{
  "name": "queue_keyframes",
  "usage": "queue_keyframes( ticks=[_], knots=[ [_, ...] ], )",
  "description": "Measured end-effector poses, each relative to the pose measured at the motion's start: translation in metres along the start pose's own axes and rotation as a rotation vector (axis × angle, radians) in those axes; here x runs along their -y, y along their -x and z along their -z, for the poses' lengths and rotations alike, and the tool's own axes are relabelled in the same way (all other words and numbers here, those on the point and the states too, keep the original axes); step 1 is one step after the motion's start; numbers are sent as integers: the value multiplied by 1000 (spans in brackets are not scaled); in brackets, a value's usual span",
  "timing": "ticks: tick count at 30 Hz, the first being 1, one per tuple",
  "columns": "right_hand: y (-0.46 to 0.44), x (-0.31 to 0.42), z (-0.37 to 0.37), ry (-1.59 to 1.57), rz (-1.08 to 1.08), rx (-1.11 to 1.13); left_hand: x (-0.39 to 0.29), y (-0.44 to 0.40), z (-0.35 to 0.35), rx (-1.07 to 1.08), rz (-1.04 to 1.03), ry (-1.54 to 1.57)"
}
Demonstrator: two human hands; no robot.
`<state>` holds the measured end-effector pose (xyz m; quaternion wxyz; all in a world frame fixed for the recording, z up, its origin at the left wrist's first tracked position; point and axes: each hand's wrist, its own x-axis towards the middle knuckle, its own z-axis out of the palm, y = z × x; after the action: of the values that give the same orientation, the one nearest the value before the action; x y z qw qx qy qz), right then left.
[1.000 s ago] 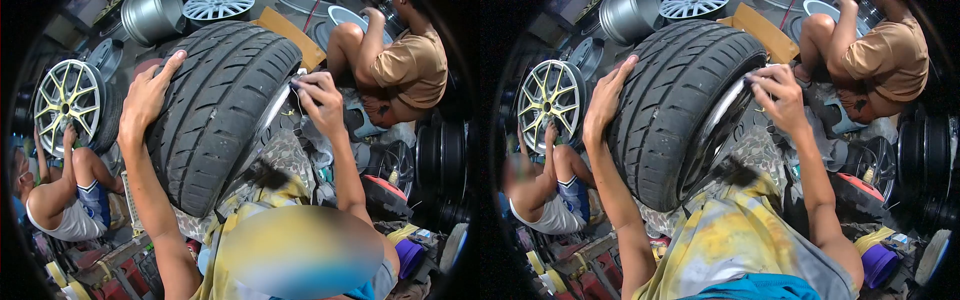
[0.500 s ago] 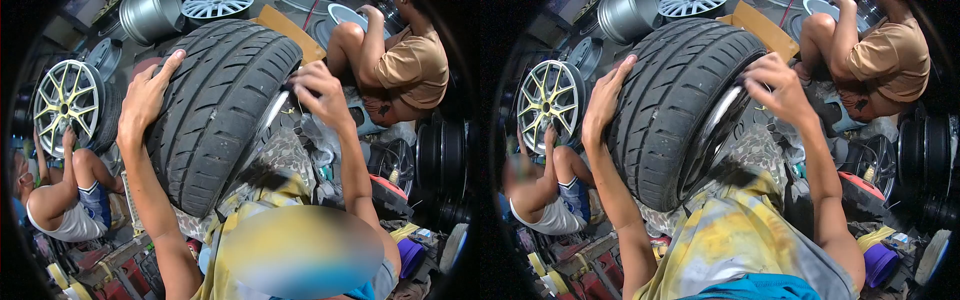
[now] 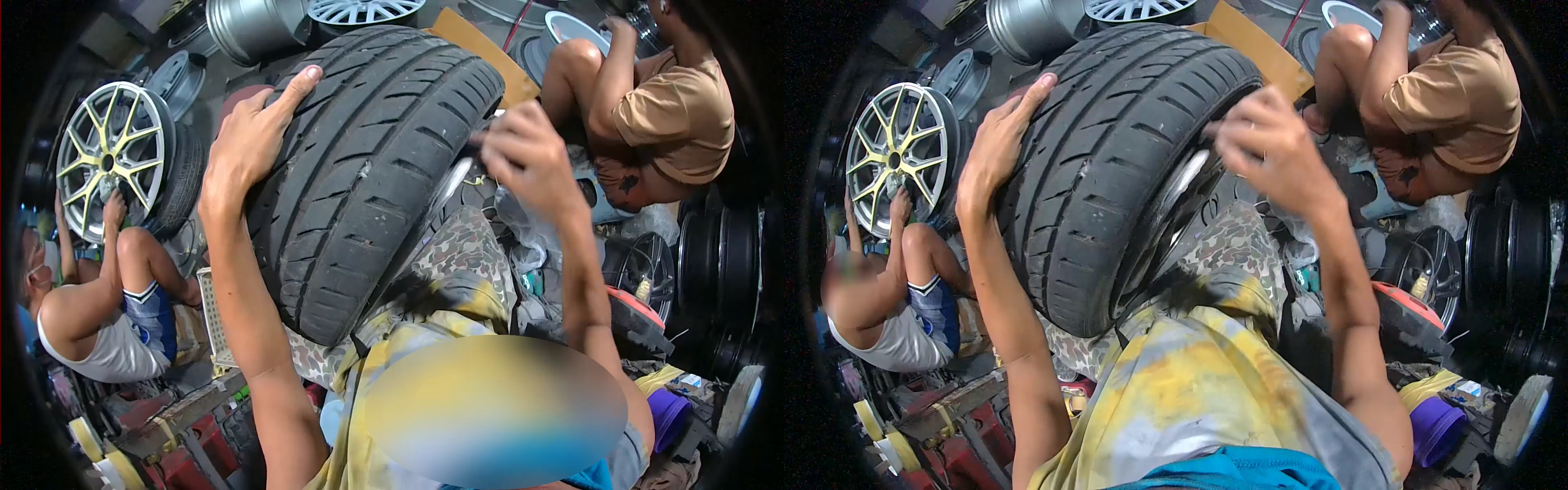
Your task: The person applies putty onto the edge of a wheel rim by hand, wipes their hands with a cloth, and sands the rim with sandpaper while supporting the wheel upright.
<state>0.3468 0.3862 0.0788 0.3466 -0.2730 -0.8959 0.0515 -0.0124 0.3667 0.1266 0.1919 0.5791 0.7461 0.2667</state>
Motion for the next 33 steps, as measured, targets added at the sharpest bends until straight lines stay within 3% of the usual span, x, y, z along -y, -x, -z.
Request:
queue_keyframes(
  ticks=[3,5,6,8,11,16,18,19,23,27,31,33],
  knots=[
    [7,45,-11,-64,108,-47,-3,3,-1,4,41,-20],
    [8,16,-11,3,47,-89,10,-2,-6,-7,-168,46],
    [6,7,-10,76,1,-136,7,0,-5,-5,-169,49],
    [8,14,-12,82,-2,-138,-5,4,1,15,8,-49],
    [20,67,-20,-89,91,-102,-1,2,-1,0,-2,-35],
    [15,29,-18,119,-6,-180,1,-2,-2,-10,-81,-24],
    [22,67,-26,-107,160,-116,1,0,-1,10,-14,-49],
    [20,77,-24,-105,144,-87,1,0,-1,19,4,-27],
    [14,23,-19,75,-30,-180,-6,3,-1,16,43,-14],
    [19,77,-25,-82,123,-108,1,0,-1,34,9,-3],
    [5,11,-14,35,-32,-160,1,0,-3,34,-23,37],
    [4,25,-9,-11,36,-108,-1,1,-2,26,5,18]
  ],
)
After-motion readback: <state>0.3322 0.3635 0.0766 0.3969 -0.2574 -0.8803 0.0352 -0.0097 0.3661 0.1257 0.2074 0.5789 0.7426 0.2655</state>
